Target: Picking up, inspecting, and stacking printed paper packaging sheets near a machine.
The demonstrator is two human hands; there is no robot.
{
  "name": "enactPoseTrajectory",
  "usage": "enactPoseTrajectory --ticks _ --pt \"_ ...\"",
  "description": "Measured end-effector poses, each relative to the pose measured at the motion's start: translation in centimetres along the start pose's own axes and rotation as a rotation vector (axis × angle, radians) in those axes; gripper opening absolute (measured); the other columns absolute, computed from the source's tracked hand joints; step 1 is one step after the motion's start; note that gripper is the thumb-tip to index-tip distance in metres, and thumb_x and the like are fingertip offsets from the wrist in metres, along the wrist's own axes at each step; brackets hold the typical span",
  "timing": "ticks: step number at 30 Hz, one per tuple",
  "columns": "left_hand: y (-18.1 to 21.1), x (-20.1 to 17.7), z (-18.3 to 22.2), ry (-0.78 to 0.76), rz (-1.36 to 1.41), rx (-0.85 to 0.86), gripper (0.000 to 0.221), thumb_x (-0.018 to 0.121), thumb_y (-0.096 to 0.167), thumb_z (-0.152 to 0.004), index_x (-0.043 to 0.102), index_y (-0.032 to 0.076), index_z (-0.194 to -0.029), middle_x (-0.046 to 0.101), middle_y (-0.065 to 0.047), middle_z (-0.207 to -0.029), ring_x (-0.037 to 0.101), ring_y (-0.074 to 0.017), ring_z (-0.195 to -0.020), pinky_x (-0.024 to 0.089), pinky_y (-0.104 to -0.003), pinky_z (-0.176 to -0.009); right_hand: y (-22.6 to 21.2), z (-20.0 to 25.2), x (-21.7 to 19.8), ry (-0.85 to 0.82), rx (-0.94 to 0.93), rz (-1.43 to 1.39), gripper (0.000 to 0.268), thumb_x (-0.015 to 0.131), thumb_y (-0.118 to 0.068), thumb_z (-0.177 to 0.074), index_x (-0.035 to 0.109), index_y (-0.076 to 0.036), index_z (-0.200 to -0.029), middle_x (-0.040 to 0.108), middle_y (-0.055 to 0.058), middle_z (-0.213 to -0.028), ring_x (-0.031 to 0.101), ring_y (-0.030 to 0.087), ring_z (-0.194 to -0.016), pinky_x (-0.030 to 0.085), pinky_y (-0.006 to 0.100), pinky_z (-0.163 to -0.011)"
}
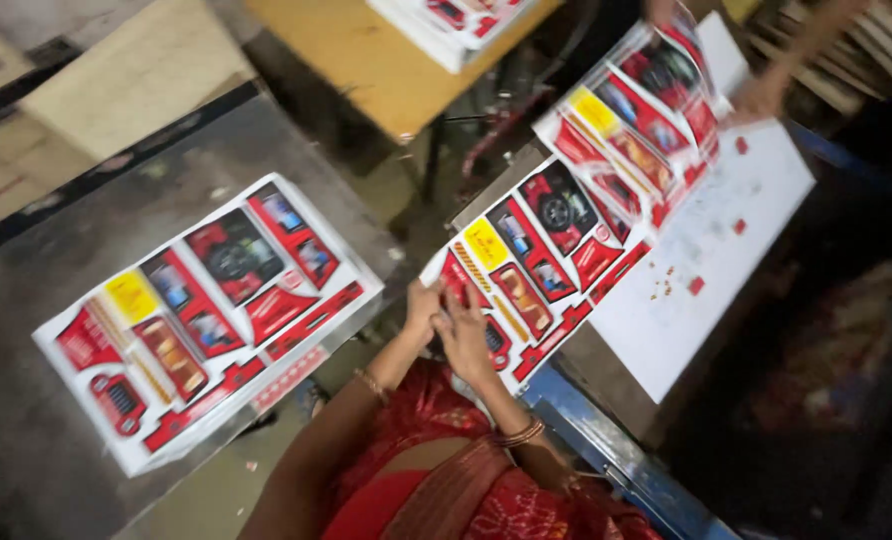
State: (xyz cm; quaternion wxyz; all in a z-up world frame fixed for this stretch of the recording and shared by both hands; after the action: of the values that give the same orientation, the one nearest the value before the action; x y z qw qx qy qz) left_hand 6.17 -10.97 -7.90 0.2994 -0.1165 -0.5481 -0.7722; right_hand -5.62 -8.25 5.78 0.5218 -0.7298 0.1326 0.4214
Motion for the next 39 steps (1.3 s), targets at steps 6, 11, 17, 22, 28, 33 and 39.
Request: enactPoseTrajectory --ticks 6,11,17,22,28,33,39 --pt "10.0 -33.6 5.1 0.836 -0.812 0.235 0.026 0.065 0.024 -0.103 0.055 0.0 -0.101 0.063 -0.011 -0.075 0.06 -0.0228 -0.064 0.045 -0.04 -0.054 -6.3 -1.2 3.3 -0.068 -0.067 -0.424 0.046 0.067 -0.031 -0.096 0.062 -0.007 -0.134 0.065 0.02 -0.133 0.064 0.035 -0.122 0.05 0.042 -0.101" --pt "26.3 -48.7 24.8 0.939 -0.572 0.5 0.024 0.071 0.012 -0.1 0.071 -0.008 -0.113 0.065 -0.005 -0.089 0.056 -0.0205 -0.074 0.046 -0.036 -0.064 -14.1 -3.1 9.7 -0.286 -0.114 -0.303 0.037 0.075 -0.027 -0.093 0.073 -0.017 -0.129 0.076 0.015 -0.122 0.07 0.029 -0.112 0.054 0.039 -0.099" --pt "24.0 -65.9 30.1 1.157 -0.814 0.142 0.033 0.073 0.013 -0.098 0.068 -0.019 -0.096 0.076 -0.028 -0.091 0.067 -0.0175 -0.074 0.053 -0.048 -0.069 -17.9 -2.6 21.3 -0.408 -0.248 -0.043 0.064 0.078 -0.022 -0.086 0.058 -0.016 -0.147 0.068 0.017 -0.126 0.063 0.035 -0.117 0.051 0.044 -0.101" --pt "28.3 -62.0 29.8 1.25 -0.989 0.331 0.062 0.077 0.025 -0.086 0.056 -0.006 -0.134 0.064 -0.038 -0.112 0.064 -0.0467 -0.099 0.051 -0.053 -0.088 -17.9 -7.2 16.7 -0.266 -0.101 -0.014 0.112 0.098 -0.021 -0.054 0.042 -0.006 -0.15 0.053 0.024 -0.147 0.047 0.041 -0.134 0.04 0.048 -0.109" --pt "26.9 -65.0 21.0 0.82 -1.638 0.125 0.039 0.054 0.036 -0.099 0.067 0.016 -0.129 0.065 -0.026 -0.125 0.065 -0.0493 -0.109 0.052 -0.057 -0.092 -14.1 -7.0 16.0 -0.456 0.098 0.338 0.104 0.089 -0.012 -0.071 0.032 -0.014 -0.158 0.043 0.022 -0.141 0.043 0.043 -0.131 0.04 0.05 -0.104" --pt "28.2 -62.6 21.0 0.707 -1.518 0.217 0.031 0.06 0.035 -0.1 0.075 0.015 -0.116 0.074 -0.02 -0.109 0.071 -0.0412 -0.102 0.055 -0.052 -0.088 -6.3 -5.4 18.1 -0.009 0.065 0.265 0.036 0.068 -0.015 -0.091 0.063 -0.012 -0.126 0.067 0.016 -0.12 0.063 0.037 -0.118 0.051 0.045 -0.103" --pt "29.9 -60.6 19.3 0.695 -1.717 0.063 0.025 0.067 0.028 -0.096 0.08 0.016 -0.114 0.077 -0.018 -0.105 0.073 -0.0391 -0.099 0.055 -0.052 -0.085 -7.1 -3.8 14.0 0.09 -0.011 0.002 0.051 0.077 -0.002 -0.07 0.062 -0.005 -0.119 0.061 0.023 -0.12 0.059 0.042 -0.111 0.05 0.047 -0.094"
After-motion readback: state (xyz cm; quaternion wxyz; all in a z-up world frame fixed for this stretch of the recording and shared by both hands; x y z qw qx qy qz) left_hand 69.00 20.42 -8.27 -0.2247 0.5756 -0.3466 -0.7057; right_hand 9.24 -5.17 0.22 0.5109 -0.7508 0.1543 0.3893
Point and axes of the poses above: each hand's wrist, its own z-axis away from the middle knuckle, its own x-axis out of the palm, y = z × x, the point moved 7 cm from there along -z, towards the middle knuckle
